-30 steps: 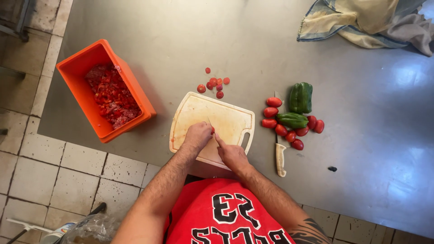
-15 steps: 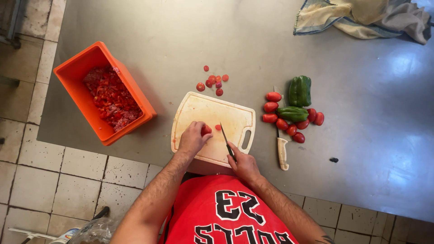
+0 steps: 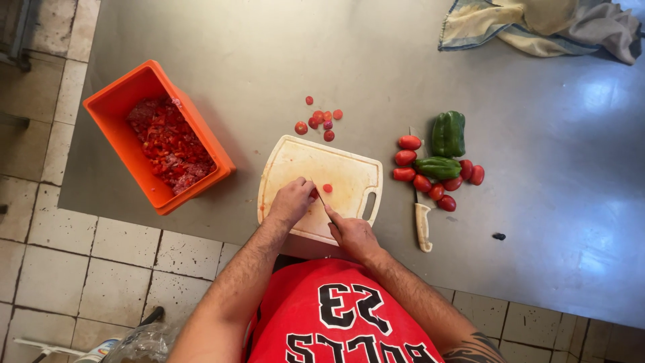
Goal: The person chops cherry tomatoes on a white cutting board using a knife and transfers the diced pieces into an orange container. The person then mixes the contents of the container by hand. Green bell peppers and whole tomatoes are visible on the table nearby.
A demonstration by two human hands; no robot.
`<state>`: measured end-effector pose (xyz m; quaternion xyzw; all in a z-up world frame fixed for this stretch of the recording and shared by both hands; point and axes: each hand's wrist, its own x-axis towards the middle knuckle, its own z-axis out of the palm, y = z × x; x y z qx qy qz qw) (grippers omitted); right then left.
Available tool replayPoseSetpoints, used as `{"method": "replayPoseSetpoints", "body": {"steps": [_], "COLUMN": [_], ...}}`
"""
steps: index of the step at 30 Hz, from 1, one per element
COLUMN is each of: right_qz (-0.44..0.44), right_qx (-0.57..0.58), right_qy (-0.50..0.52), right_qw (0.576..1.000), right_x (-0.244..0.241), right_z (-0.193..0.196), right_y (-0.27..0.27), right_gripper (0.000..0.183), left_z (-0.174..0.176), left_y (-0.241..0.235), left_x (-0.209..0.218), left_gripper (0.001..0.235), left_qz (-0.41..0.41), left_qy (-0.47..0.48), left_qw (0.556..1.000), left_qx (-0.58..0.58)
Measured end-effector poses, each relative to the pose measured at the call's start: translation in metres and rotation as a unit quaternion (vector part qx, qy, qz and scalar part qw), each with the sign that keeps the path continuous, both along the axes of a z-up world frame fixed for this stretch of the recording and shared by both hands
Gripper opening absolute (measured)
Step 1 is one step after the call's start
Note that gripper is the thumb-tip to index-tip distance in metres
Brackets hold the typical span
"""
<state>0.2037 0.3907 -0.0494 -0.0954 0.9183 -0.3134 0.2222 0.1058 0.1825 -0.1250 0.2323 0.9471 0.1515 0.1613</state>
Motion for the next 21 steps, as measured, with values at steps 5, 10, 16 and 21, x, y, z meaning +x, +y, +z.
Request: {"method": "replayPoseSetpoints", "body": {"steps": [5,10,16,21], "right_qz": [0.007,0.022,0.071,0.042], "right_qx": [0.018,0.053,0.110,0.027], "right_qy": [0.010,0.039,0.058,-0.046], "right_qw": [1.000,0.998,0.990,0.998], "right_x": [-0.021,-0.017,0.037,0.068], "right_z": [-0.008,-0.028,-0.023,0.007], "right_y": [-0.009,-0.013,0.008,0.043], "right_gripper": [0.054,0.054,0.055,0.059], "left_z": [0.004,0.002,0.012,0.004], "left_y": [-0.002,0.001,0.005,0.028], "left_x": [0.000,0.005,0.007,-0.004], "left_gripper": [0.036,0.031,0.029,0.047], "left_qz": [0.001,0.010,0.018,-0.067], "left_qy": [-0.003,0.023,0.041,0.147], "left_qw": [1.000,1.000,0.999,0.986], "left_qx": [0.013,0.017,0.020,0.031]}}
